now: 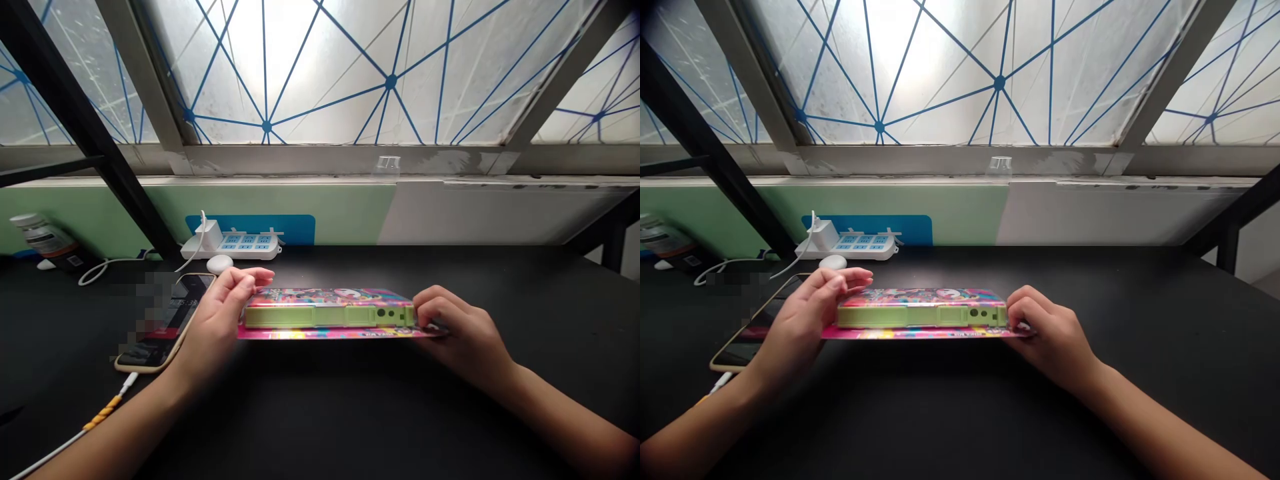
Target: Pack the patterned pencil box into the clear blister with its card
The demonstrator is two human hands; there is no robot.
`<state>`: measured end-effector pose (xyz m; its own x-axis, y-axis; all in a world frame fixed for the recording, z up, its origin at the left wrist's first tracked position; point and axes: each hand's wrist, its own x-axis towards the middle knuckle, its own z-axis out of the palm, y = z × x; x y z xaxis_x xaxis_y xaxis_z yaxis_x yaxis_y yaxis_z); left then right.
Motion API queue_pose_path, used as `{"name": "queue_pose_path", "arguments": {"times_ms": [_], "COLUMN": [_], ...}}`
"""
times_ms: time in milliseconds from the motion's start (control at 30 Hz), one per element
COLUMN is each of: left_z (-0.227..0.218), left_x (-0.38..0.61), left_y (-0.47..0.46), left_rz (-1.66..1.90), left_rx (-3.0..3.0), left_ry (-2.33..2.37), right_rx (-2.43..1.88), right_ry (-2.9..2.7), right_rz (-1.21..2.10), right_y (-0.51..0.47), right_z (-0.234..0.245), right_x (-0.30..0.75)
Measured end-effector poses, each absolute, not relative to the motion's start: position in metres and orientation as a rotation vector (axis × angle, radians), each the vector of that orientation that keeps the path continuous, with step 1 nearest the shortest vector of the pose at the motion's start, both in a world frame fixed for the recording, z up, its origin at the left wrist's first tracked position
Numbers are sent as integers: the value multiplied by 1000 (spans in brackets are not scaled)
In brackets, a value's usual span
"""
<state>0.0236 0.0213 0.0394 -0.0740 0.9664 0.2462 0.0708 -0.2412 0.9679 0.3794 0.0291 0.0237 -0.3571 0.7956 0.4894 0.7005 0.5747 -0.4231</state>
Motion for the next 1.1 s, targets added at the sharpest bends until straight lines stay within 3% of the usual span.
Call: {"name": "queue_pose_path", "arguments": {"times_ms": [233,333,533,833,1100], "left_z": [29,27,29,25,16], "left_x": [18,12,8,16,24], "left_y": [25,32,39,39,36], "left_rz": [729,602,598,654,892], "left_rx": [2068,2199,2303,2419,2752], "left_ry": [1398,1395,1344,1318,1247], "right_rx": [-1070,-1020,-1101,-1454,-1398], "right_ry": [-2340,-2393,-2350,-2085,-1957], "right_rz": [312,384,703,703,861], "right_y": [31,26,24,60,68], "right_z": [18,18,20,2,-4], "right_x": [374,371,369,398,403]}}
